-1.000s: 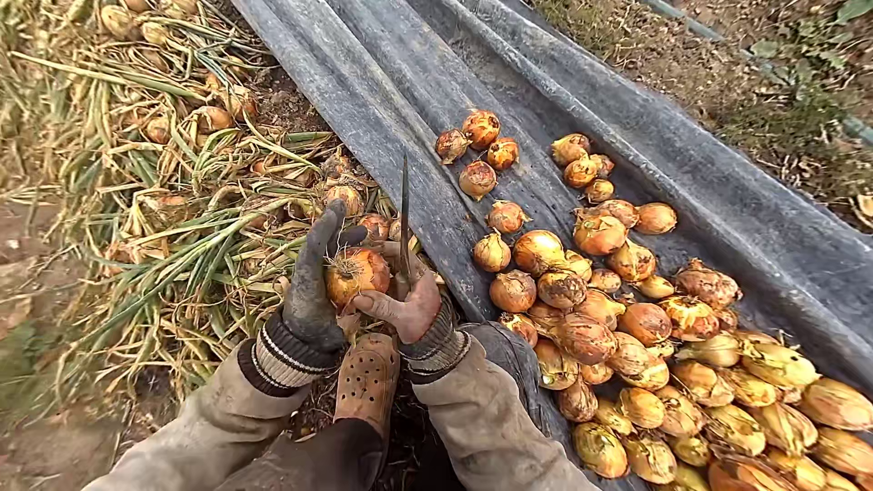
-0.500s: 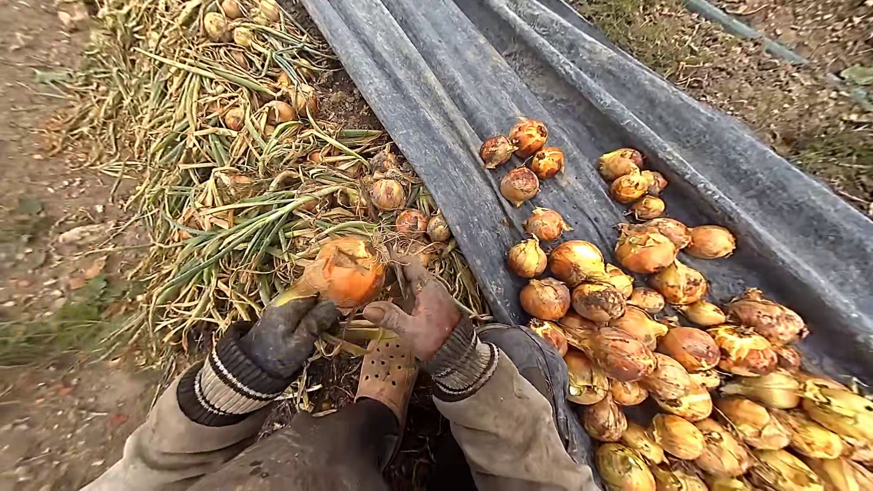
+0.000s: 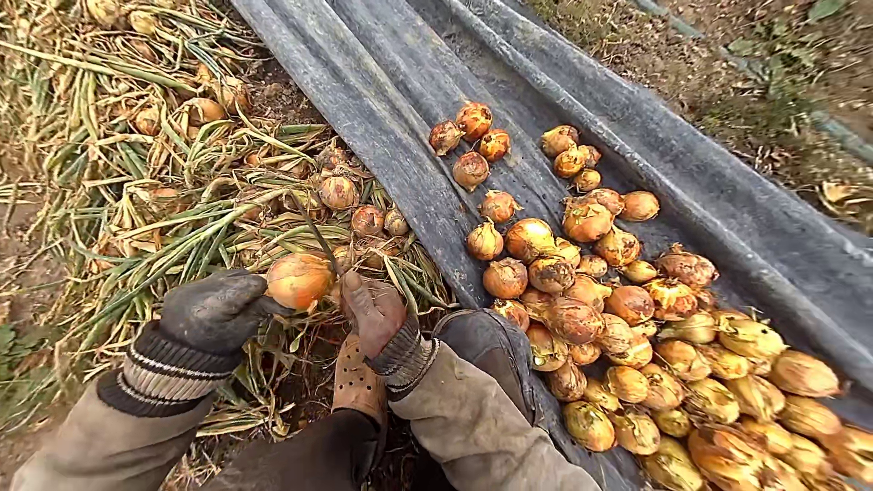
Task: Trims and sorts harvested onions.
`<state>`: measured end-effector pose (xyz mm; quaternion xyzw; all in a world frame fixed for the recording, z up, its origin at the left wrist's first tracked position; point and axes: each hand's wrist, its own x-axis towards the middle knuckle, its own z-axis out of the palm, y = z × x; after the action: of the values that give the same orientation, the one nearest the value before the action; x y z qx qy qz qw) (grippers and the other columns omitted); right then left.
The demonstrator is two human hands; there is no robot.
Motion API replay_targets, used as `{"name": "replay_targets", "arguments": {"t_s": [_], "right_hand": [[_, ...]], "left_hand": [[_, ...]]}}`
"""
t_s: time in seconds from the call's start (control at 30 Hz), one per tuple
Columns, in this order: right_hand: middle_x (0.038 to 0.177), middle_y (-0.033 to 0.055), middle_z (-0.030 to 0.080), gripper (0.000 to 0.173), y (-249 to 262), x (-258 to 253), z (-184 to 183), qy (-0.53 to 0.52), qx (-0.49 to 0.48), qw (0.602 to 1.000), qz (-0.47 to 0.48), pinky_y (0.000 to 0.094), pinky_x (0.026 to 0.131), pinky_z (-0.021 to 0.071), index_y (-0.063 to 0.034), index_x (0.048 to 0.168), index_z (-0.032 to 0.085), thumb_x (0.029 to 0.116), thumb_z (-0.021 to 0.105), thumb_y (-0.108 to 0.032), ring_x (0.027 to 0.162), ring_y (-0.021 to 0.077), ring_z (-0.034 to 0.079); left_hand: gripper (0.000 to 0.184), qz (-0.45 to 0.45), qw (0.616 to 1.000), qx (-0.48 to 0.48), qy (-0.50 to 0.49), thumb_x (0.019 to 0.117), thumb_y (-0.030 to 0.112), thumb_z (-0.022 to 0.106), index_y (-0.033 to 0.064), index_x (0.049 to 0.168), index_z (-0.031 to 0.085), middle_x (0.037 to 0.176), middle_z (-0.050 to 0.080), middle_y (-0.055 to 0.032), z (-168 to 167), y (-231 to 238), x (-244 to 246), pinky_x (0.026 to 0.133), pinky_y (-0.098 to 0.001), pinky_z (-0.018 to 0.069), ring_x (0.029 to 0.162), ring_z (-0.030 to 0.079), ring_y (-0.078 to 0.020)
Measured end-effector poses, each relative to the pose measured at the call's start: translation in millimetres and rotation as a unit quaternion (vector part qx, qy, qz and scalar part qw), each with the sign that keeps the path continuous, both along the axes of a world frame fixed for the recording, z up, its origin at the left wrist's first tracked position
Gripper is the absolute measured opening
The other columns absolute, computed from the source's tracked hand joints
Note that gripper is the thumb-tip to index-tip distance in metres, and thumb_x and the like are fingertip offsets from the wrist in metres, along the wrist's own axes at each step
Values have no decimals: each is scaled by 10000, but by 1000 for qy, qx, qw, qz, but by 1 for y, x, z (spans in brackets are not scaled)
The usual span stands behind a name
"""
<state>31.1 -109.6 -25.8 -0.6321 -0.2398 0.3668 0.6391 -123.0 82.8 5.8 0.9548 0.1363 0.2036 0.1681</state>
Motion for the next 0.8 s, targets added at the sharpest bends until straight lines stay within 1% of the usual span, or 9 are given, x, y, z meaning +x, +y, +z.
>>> {"name": "replay_targets", "arguments": {"t_s": [0.1, 0.2, 0.23, 0.37, 0.53, 0.6, 0.63, 0.7, 0.8], "right_hand": [[610, 24, 509, 706, -1, 5, -14, 24, -99, 995, 7, 409, 528, 450, -98, 797, 639, 1030, 296, -668, 532, 159, 490], [1051, 209, 693, 812, 4, 24, -19, 30, -276, 946, 167, 613, 946, 480, -37, 1117, 703, 1035, 224, -687, 1039, 355, 655], [1088, 210, 696, 797, 5, 28, -22, 49, -292, 940, 170, 605, 971, 476, -37, 1155, 703, 1035, 256, -685, 1066, 349, 654], [536, -27, 429, 633, 4, 52, -30, 275, -141, 948, -70, 265, 354, 393, -108, 774, 529, 1049, 321, -639, 378, 80, 396], [542, -36, 446, 626, -18, 103, -10, 168, 35, 940, -296, 250, 327, 406, -141, 855, 540, 1073, 171, -598, 364, 72, 410], [544, -15, 464, 671, -23, 119, -19, 144, 44, 923, -354, 282, 330, 429, -138, 840, 543, 1063, 147, -631, 364, 102, 438], [546, -10, 460, 679, -23, 121, -27, 152, 31, 921, -357, 291, 333, 432, -137, 831, 534, 1057, 144, -646, 365, 110, 438], [542, -13, 457, 667, -17, 115, -40, 173, 5, 928, -331, 285, 329, 429, -137, 851, 524, 1058, 139, -640, 360, 104, 430], [532, -4, 457, 681, -7, 100, -43, 177, -36, 943, -280, 291, 343, 433, -101, 856, 550, 1072, 148, -605, 363, 108, 431]], "left_hand": [[418, 153, 985, -76, 6, 991, 345, 664, -61, 900, 703, 862, 701, -217, -4, 19, 25, 733, -539, 547, 776, 677, -297], [346, 62, 990, -92, 87, 1001, 352, 636, 20, 947, 715, 839, 698, -127, 11, 14, 57, 700, -489, 557, 748, 673, -228], [293, 0, 980, -101, 170, 1001, 337, 647, 59, 953, 726, 838, 703, -101, 22, 3, 72, 707, -506, 559, 758, 681, -230], [311, -127, 881, -66, 451, 1062, 433, 540, 208, 1112, 749, 936, 728, -40, 32, -25, 155, 805, -479, 560, 877, 701, -220], [263, -18, 919, 47, 390, 1048, 310, 541, 126, 1063, 728, 1030, 720, -173, -34, 30, 236, 792, -671, 548, 980, 705, -410], [280, -47, 896, 27, 442, 990, 184, 614, 214, 1252, 708, 1261, 684, -119, -57, 37, 248, 882, -623, 554, 1099, 685, -362], [425, -56, 872, -3, 487, 971, 110, 644, 227, 1379, 639, 1443, 577, -116, -58, 32, 256, 946, -627, 530, 1199, 638, -375], [521, -48, 920, 6, 388, 812, -4, 724, 218, 1283, 699, 1427, 587, -110, -93, 26, 256, 792, -641, 589, 1058, 694, -389], [420, -88, 950, -36, 299, 894, -38, 642, 133, 1275, 693, 1445, 581, -114, -106, 28, 250, 888, -582, 583, 1158, 675, -346]]}}
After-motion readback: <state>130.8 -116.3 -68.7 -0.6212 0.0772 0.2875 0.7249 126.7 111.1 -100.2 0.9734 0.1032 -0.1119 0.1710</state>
